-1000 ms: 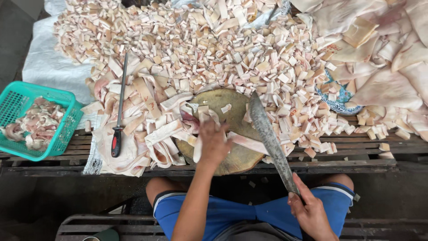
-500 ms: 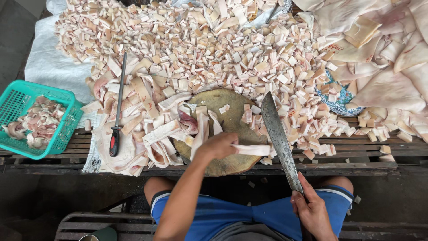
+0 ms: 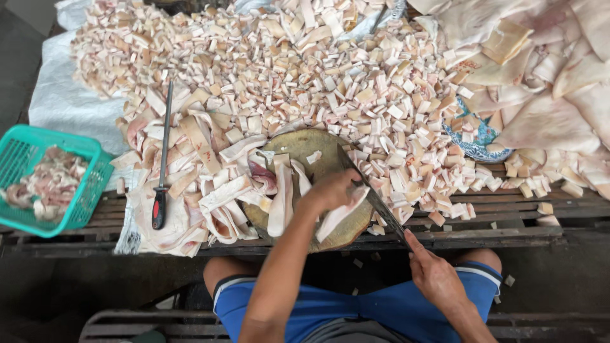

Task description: The person handles pig skin strips, sharpens a large cleaver using a rod, and then chops the pig skin into small rectangular pieces on a wooden cutting board.

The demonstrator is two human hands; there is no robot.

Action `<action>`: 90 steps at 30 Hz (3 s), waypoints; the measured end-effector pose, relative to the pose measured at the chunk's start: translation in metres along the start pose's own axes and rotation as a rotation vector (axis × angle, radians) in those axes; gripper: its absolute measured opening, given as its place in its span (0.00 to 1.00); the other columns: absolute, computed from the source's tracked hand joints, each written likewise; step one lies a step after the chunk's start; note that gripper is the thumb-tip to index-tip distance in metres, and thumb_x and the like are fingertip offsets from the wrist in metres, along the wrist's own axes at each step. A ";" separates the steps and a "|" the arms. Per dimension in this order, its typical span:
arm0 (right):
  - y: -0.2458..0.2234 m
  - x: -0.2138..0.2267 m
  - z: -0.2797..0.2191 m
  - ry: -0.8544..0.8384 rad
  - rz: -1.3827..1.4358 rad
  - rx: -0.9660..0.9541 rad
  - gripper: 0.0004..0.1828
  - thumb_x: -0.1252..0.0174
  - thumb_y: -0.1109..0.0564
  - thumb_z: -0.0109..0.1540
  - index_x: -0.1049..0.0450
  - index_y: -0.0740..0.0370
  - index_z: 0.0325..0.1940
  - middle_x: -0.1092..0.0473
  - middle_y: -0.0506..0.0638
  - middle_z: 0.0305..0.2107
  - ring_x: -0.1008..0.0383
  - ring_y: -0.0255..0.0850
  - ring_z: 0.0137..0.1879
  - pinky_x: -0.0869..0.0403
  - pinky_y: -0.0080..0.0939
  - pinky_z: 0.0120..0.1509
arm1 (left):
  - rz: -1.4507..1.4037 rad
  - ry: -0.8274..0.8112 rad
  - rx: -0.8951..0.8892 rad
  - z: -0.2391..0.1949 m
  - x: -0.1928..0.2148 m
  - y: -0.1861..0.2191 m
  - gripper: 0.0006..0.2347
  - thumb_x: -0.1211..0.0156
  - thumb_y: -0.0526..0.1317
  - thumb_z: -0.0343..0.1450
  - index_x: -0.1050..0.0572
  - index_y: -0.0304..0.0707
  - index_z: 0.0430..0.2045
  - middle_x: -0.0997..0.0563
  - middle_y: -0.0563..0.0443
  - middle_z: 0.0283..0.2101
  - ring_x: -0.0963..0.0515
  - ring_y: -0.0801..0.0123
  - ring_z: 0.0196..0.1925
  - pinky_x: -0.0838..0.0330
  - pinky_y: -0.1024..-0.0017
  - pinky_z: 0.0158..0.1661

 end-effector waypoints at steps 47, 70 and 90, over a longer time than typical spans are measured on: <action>-0.028 0.025 -0.034 0.284 0.046 0.286 0.34 0.41 0.66 0.59 0.36 0.56 0.70 0.23 0.63 0.36 0.20 0.58 0.35 0.22 0.49 0.37 | 0.006 0.570 -0.085 -0.065 -0.099 -0.046 0.17 0.36 0.36 0.63 0.25 0.30 0.45 0.19 0.31 0.44 0.22 0.42 0.51 0.32 0.51 0.56; -0.038 -0.003 -0.034 0.139 -0.031 0.410 0.38 0.40 0.67 0.57 0.39 0.60 0.72 0.28 0.58 0.27 0.24 0.56 0.26 0.25 0.53 0.31 | 0.126 0.564 0.102 -0.127 -0.108 -0.051 0.20 0.30 0.40 0.65 0.26 0.35 0.49 0.23 0.39 0.50 0.25 0.43 0.53 0.31 0.52 0.53; -0.024 0.006 -0.044 0.194 -0.088 0.291 0.33 0.39 0.65 0.55 0.31 0.57 0.66 0.22 0.60 0.28 0.23 0.57 0.25 0.25 0.51 0.28 | -0.026 0.626 -0.018 -0.088 -0.112 -0.049 0.15 0.34 0.36 0.65 0.25 0.31 0.44 0.23 0.36 0.48 0.25 0.40 0.53 0.27 0.53 0.51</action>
Point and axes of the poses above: each hand's wrist, its own z-axis towards the middle knuckle, its own x-axis out of the back of the hand, y = z × x, the point moved 1 cm from there along z, towards the middle knuckle
